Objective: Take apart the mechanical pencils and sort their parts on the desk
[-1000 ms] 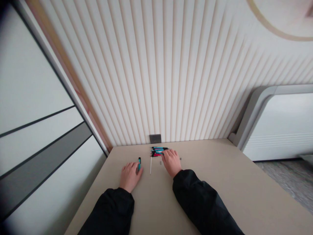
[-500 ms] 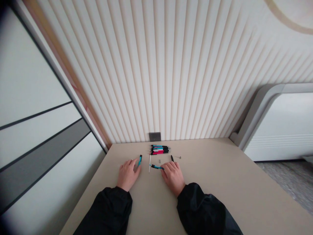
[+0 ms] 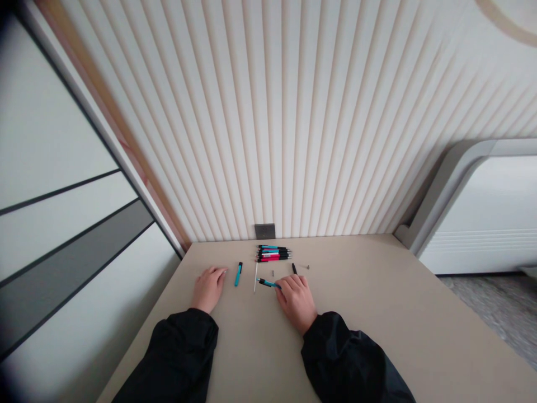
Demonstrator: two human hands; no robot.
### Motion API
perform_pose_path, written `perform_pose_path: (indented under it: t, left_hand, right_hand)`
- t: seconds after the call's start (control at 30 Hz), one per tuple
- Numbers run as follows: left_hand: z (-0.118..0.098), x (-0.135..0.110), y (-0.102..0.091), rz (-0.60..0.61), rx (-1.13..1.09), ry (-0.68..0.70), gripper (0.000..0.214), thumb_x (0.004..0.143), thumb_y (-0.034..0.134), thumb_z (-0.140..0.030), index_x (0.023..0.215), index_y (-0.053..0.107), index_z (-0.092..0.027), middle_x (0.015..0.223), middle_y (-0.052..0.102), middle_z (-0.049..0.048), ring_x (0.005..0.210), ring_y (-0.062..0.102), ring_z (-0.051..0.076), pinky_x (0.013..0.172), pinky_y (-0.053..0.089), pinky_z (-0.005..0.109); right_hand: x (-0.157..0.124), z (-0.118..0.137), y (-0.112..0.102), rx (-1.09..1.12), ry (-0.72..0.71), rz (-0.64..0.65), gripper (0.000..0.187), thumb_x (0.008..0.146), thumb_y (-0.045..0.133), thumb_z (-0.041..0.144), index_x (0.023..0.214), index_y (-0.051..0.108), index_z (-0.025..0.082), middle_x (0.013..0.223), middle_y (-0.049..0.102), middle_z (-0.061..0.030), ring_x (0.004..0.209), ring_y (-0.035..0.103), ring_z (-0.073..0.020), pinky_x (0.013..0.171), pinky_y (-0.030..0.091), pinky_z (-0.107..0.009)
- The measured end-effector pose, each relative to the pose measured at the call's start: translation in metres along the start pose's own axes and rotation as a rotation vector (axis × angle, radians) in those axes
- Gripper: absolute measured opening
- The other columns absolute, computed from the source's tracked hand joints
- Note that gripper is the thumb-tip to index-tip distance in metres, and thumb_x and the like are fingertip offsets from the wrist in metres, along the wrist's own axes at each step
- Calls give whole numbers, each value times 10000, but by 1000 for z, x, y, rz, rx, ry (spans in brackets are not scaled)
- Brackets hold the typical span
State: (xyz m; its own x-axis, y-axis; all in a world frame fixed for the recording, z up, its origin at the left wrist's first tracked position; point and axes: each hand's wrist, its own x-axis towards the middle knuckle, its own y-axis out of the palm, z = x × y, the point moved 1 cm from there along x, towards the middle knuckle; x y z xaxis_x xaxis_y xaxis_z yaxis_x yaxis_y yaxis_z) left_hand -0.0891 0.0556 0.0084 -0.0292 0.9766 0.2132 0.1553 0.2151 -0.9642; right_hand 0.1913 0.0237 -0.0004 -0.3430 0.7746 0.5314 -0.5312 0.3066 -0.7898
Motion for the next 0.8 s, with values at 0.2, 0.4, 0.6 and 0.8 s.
perform_pose_path:
  t: [0.2,0.4,0.6,0.8]
  left_hand:
    - [0,3,4,-27,-7,-14,264,947,421,-250,1036,668,-221,1012,648,71,976,574,225,799,406,330]
    - [-1,4,2,-61,-37,-23,229,929,460,-253,1075,630,-207,999,653,69,981,575,224,821,406,324]
    - [-35,-13,-8,-136,-231,268,299,972,358,-302,1118,596,-195,990,641,85,947,578,213,869,418,347]
    - [-80,-39,2,-113,-446,485,271,975,384,-269,1140,585,-193,949,646,72,903,581,195,842,450,342]
  right_hand:
    - [-1,0,0,22,11,17,195,950,469,266,970,656,213,908,679,-61,883,576,-189,817,355,-313]
    - [-2,-1,-1,54,18,25,200,955,462,266,979,649,199,919,673,-69,901,573,-198,842,367,-329]
    - [-1,-4,-7,96,-15,54,208,968,430,261,1023,622,205,943,654,-71,886,588,-194,811,437,-322]
    - [-8,-4,-11,186,-11,77,209,979,381,224,1041,581,218,952,633,-67,866,604,-177,802,482,-310]
